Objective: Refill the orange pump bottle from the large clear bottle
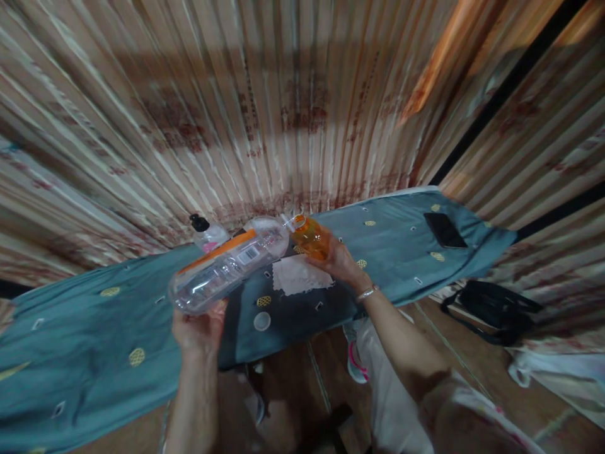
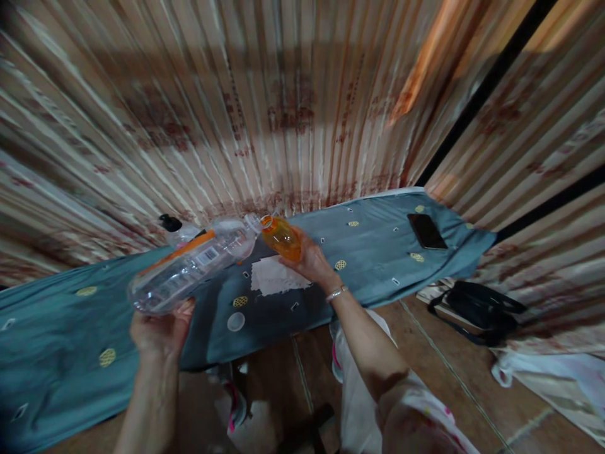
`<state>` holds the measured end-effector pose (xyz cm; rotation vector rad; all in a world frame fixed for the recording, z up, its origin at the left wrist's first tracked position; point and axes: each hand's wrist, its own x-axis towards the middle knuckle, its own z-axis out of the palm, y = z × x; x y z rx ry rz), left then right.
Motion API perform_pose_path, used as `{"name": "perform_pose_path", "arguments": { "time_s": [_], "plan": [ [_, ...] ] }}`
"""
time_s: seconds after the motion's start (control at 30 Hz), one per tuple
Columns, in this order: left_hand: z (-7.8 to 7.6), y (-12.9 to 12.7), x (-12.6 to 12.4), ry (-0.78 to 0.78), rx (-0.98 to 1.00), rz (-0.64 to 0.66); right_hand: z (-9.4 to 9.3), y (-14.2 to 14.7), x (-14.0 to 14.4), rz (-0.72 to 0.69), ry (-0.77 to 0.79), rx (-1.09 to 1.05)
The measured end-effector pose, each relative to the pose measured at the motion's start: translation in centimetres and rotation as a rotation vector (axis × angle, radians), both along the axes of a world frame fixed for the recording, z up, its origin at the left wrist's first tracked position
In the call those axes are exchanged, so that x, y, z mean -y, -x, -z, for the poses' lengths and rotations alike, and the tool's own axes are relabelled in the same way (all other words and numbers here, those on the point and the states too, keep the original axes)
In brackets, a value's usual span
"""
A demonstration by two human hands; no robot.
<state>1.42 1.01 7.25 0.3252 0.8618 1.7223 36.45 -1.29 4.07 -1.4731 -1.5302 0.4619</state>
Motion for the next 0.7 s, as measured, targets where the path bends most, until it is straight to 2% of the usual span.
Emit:
{"name": "perform_pose_path", "arguments": {
  "time_s": [0.23, 0.43, 0.7],
  "plan": [
    [-0.5, 0.2, 0.0, 0.078, -0.002, 0.033, -0.2, 0.5, 0.0, 0.027, -0.012, 0.007],
    [-0.6, 0.0, -0.3, 0.006, -0.009, 0.072, 0.9, 0.1, -0.5, 0.041, -0.051, 0.025],
    [-0.5, -0.2, -0.4, 0.105, 0.028, 0.013, 1.6, 0.2, -0.8, 0.067, -0.061, 0.015]
  ]
}}
